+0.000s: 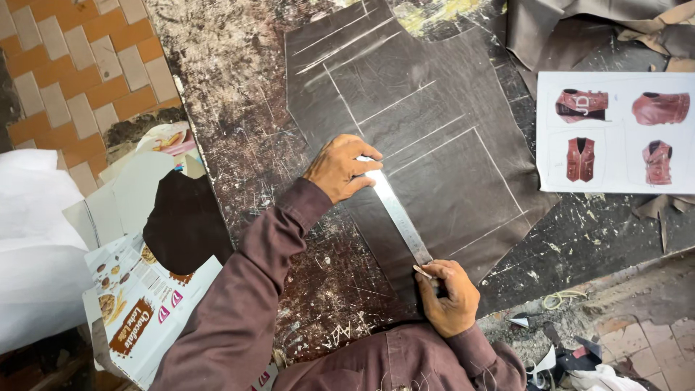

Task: The person uses a metal ruler and chalk to draw straight lines on a large sheet of dark paper, referencing a printed image of a leather vest. They briefly handle a black leather jacket with another person before returning to mark the paper.

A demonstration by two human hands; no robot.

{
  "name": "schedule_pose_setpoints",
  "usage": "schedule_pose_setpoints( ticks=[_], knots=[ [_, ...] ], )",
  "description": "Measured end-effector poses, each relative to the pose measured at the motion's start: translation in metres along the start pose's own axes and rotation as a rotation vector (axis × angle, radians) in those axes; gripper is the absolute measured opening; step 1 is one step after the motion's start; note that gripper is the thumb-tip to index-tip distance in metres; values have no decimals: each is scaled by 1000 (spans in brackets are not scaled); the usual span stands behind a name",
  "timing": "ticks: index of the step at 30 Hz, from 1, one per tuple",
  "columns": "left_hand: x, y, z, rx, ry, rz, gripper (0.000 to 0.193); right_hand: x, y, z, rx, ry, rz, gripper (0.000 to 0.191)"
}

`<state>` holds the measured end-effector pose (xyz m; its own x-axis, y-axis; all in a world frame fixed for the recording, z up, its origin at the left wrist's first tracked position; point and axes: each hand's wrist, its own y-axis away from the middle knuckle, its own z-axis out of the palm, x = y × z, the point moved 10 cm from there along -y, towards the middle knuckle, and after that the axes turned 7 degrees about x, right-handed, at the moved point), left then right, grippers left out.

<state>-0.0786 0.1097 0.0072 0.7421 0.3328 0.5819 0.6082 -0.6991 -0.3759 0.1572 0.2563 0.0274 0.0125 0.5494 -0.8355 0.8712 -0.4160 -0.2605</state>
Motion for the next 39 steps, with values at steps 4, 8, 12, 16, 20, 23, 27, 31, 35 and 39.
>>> schedule_pose_setpoints(
  ticks=[4, 8, 12, 16, 20, 23, 27, 31, 35, 39],
  knots=[
    [0, 1, 0, -5, -24, -13, 30, -1, 1, 2, -3, 8, 13, 15],
    [1, 0, -1, 9, -49, -6, 28, 3, 4, 3, -4, -30, 51, 15],
    [10, -5, -7, 8, -47, -14, 29, 6, 7, 4, -8, -19, 47, 14],
    [4, -19, 3, -165, -138, -284, 27, 11, 9, 4, -32, -5, 116, 16],
    [-20, -34, 24, -435, -231, -566, 38, 35, 3, 10, -24, -99, 471, 31],
    [-29, -44, 32, -449, -337, -612, 23, 6, -33, 28, -81, -1, 221, 27],
    [-33, -52, 39, -461, -432, -552, 25, -20, -79, 69, -85, -32, 93, 24],
    [-37, -55, 25, -422, -414, -588, 24, -35, -105, 100, -60, -28, 76, 23],
    [-48, -52, 18, -511, -399, -637, 38, -40, -109, 113, -77, 7, 80, 23],
    [-60, -54, 19, -451, -363, -702, 25, -44, -110, 122, -74, -13, 19, 20]
  ],
)
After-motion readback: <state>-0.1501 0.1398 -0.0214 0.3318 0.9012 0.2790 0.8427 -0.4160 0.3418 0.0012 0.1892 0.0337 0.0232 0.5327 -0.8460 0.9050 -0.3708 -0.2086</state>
